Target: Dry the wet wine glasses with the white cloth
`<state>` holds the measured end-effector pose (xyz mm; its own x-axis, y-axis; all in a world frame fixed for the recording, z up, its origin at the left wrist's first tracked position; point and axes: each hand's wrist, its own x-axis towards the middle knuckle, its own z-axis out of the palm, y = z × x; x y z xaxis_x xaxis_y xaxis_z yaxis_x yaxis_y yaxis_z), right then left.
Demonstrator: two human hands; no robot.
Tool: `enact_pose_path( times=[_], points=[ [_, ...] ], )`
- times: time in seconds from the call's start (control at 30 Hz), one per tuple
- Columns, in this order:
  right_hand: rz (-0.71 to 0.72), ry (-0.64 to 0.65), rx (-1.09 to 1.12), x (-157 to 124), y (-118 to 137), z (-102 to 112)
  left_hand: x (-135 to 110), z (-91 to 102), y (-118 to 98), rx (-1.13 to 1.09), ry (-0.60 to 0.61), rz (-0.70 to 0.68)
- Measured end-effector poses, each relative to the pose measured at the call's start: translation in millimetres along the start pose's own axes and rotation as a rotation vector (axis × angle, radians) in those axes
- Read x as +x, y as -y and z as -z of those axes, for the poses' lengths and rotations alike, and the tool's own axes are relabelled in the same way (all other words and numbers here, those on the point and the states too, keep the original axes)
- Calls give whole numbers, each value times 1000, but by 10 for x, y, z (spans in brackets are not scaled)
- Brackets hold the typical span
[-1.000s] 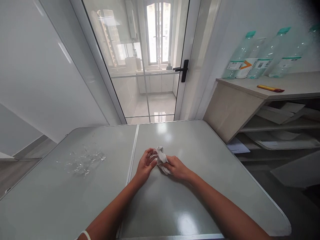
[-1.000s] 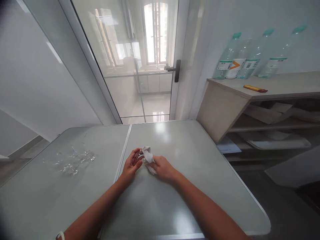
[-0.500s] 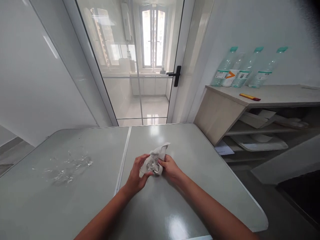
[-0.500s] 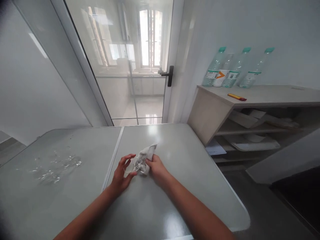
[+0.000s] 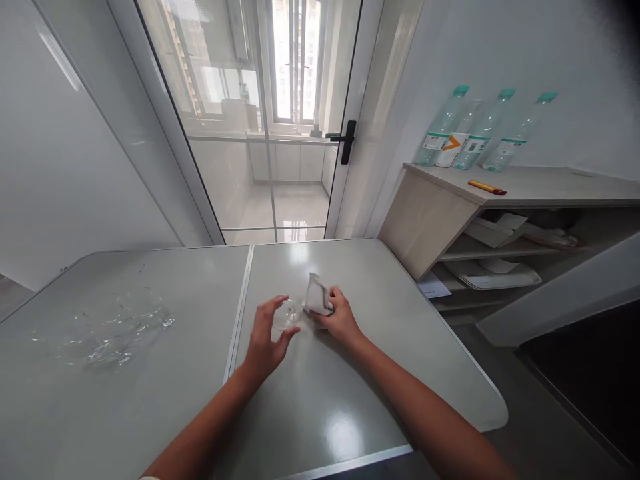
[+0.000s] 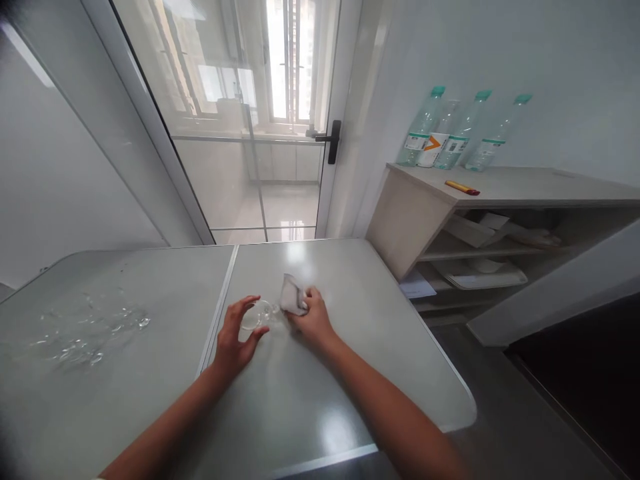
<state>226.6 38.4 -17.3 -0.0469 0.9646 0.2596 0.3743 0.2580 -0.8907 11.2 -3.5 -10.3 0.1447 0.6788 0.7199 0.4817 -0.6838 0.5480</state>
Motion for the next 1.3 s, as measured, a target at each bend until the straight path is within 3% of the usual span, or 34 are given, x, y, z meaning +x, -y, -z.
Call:
enact_pose_path(
  times=[0.1, 0.23, 0.33, 0.57, 0.73, 0.9, 1.07, 1.17, 1.3],
  points=[
    [225, 147, -59, -40, 176, 119, 46, 26, 10, 46, -67, 83],
    [330, 478, -293, -145, 320, 207, 83, 25, 8, 83, -91, 156],
    [393, 604, -507, -231, 318, 175, 95, 8, 26, 76, -79, 169],
    [346, 627, -596, -300, 223, 13, 84, -79, 146, -70, -33, 259],
    [338, 674, -830, -322, 341, -9, 86, -126, 153, -157, -9, 271],
    [282, 654, -937, -300, 366, -30, 137, -55, 155, -14, -61, 280],
    [110, 561, -915, -179, 121, 156, 177, 160, 341, 264, -312, 445],
    [-20, 480, -981, -39, -133, 303, 207, 385, 467, 403, -345, 508],
    [-60, 382, -1025, 136, -435, 438, 290, 739, 497, 621, -436, 530]
  ],
)
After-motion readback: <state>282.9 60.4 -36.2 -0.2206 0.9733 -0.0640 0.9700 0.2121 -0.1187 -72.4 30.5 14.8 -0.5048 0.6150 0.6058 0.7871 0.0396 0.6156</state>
